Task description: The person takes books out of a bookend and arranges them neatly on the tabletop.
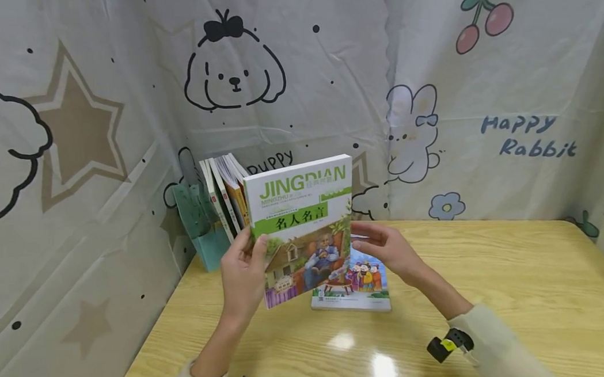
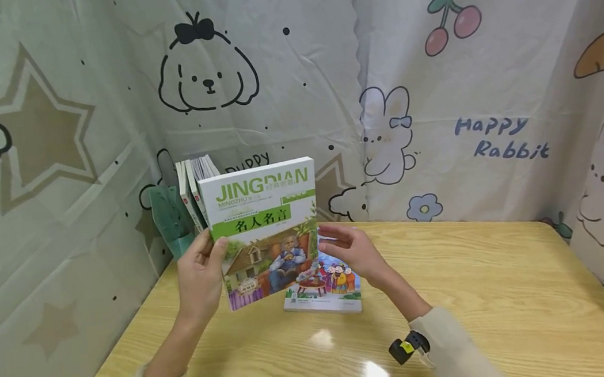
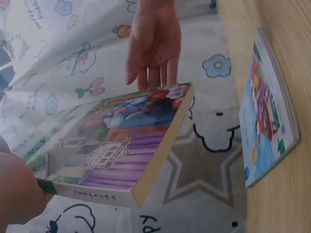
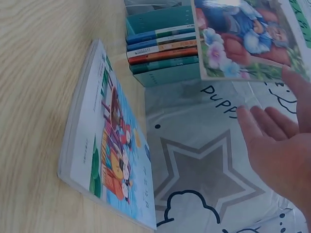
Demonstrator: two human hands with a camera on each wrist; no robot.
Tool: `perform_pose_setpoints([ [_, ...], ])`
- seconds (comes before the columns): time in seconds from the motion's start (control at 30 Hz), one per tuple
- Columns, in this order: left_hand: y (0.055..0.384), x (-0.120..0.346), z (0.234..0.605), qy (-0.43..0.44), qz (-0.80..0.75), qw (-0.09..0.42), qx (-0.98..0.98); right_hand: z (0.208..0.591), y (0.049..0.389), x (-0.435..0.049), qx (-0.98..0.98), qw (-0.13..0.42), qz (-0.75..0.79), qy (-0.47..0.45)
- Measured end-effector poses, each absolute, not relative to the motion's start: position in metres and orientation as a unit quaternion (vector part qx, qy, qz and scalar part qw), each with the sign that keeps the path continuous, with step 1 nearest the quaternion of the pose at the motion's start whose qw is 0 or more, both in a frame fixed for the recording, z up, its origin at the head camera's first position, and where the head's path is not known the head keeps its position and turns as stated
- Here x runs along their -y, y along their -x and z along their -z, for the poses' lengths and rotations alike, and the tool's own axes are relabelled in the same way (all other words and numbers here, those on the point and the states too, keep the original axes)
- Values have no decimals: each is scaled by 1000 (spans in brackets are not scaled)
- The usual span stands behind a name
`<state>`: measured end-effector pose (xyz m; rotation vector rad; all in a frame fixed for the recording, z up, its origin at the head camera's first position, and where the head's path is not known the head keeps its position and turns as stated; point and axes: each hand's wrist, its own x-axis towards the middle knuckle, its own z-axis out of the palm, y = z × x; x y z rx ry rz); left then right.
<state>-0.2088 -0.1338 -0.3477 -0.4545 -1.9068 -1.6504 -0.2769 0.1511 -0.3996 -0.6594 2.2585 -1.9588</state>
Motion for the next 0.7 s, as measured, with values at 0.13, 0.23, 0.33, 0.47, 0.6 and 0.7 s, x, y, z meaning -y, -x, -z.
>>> perform_pose_setpoints([
  [0.13,207,125,349,171,638,256,706,401,273,-149,-732,51,638,233],
  [0.23,207,121,349,177,643,245,704,401,272,-148,-726,45,642,242],
  [0.33,208,119,350,180,639,243,707,402,271,-149,-722,29,650,236],
  [0.47,212,119,352,178,635,239,712,404,269,-151,-723,1,647,241],
  [0.6,219,120,355,157,639,219,721,407,269,-154,-730,-33,629,266],
  [0.7,225,121,357,139,644,202,724,408,269,-155,-731,-44,625,270],
])
